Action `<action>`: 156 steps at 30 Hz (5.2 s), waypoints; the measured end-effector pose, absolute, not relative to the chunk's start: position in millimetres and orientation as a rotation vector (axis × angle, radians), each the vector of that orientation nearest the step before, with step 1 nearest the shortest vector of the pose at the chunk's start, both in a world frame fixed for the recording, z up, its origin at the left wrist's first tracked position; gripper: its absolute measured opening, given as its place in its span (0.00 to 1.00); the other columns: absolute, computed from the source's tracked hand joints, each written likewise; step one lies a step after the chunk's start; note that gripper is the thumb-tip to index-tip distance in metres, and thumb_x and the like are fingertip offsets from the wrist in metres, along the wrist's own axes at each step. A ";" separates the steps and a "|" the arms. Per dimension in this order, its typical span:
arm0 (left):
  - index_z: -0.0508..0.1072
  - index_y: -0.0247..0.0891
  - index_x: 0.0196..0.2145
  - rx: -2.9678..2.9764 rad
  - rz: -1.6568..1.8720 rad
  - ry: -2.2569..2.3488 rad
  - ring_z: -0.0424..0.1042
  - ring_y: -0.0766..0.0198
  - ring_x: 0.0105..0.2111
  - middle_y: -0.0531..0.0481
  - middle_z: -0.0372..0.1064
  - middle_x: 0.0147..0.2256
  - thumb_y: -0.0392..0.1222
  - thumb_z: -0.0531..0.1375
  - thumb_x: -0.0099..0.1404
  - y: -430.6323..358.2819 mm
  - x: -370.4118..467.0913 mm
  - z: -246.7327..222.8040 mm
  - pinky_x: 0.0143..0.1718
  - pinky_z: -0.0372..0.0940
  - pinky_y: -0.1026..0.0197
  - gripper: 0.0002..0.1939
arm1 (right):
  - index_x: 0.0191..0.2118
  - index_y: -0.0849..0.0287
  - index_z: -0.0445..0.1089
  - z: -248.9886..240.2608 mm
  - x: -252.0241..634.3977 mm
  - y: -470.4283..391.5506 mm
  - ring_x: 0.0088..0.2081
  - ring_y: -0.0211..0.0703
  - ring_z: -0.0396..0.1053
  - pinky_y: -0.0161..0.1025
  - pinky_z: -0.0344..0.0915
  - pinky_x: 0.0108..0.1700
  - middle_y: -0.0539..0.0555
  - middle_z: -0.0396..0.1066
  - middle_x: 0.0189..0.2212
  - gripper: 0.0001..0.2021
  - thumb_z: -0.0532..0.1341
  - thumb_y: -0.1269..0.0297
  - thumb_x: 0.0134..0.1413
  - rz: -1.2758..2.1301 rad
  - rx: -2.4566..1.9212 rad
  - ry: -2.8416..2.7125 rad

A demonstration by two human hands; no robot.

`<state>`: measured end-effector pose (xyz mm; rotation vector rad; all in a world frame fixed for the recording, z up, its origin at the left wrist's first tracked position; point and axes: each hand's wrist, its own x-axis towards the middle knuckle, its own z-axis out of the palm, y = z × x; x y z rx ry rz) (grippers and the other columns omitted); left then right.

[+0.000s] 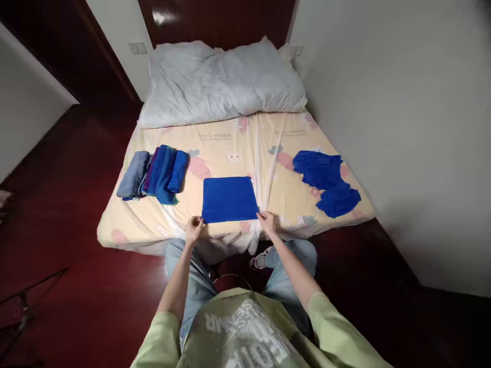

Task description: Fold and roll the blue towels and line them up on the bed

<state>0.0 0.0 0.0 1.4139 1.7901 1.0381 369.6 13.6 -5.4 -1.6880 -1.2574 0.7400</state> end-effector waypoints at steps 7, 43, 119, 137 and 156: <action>0.65 0.39 0.60 2.095 0.980 1.773 0.61 0.50 0.63 0.37 0.62 0.61 0.46 0.59 0.66 -20.0 12.3 26.1 0.62 0.60 0.46 0.26 | 0.57 0.62 0.70 28.4 362.7 -7.1 0.57 0.54 0.69 0.52 0.64 0.60 0.65 0.72 0.54 0.23 0.58 0.55 0.61 0.338 -1.627 -1.585; 0.75 0.38 0.51 2.043 0.800 1.518 0.68 0.56 0.56 0.45 0.72 0.54 0.28 0.54 0.58 -19.8 -17.3 19.9 0.60 0.64 0.49 0.24 | 0.51 0.57 0.76 4.7 379.4 -16.2 0.53 0.48 0.69 0.50 0.66 0.59 0.58 0.74 0.48 0.31 0.52 0.83 0.40 0.631 -1.450 -1.865; 0.55 0.35 0.68 2.545 0.355 1.447 0.46 0.53 0.70 0.42 0.49 0.69 0.32 0.52 0.63 2.2 2.9 38.3 0.69 0.48 0.46 0.35 | 0.67 0.56 0.59 49.1 370.3 -3.9 0.67 0.51 0.55 0.53 0.53 0.67 0.56 0.60 0.65 0.27 0.54 0.67 0.63 0.317 -1.441 -2.358; 0.57 0.37 0.67 2.406 0.423 1.441 0.52 0.58 0.68 0.42 0.54 0.67 0.25 0.48 0.60 -36.4 -4.0 12.5 0.68 0.53 0.46 0.37 | 0.63 0.59 0.65 26.1 378.7 -33.5 0.64 0.51 0.61 0.53 0.59 0.63 0.59 0.66 0.62 0.29 0.51 0.79 0.57 0.394 -1.443 -2.335; 0.72 0.38 0.50 1.314 1.099 1.716 0.77 0.56 0.40 0.43 0.77 0.41 0.58 0.60 0.64 8.5 8.1 21.3 0.46 0.72 0.53 0.24 | 0.33 0.60 0.74 -6.4 370.9 25.2 0.31 0.46 0.71 0.42 0.68 0.36 0.58 0.76 0.30 0.23 0.63 0.41 0.50 0.873 -1.571 -1.233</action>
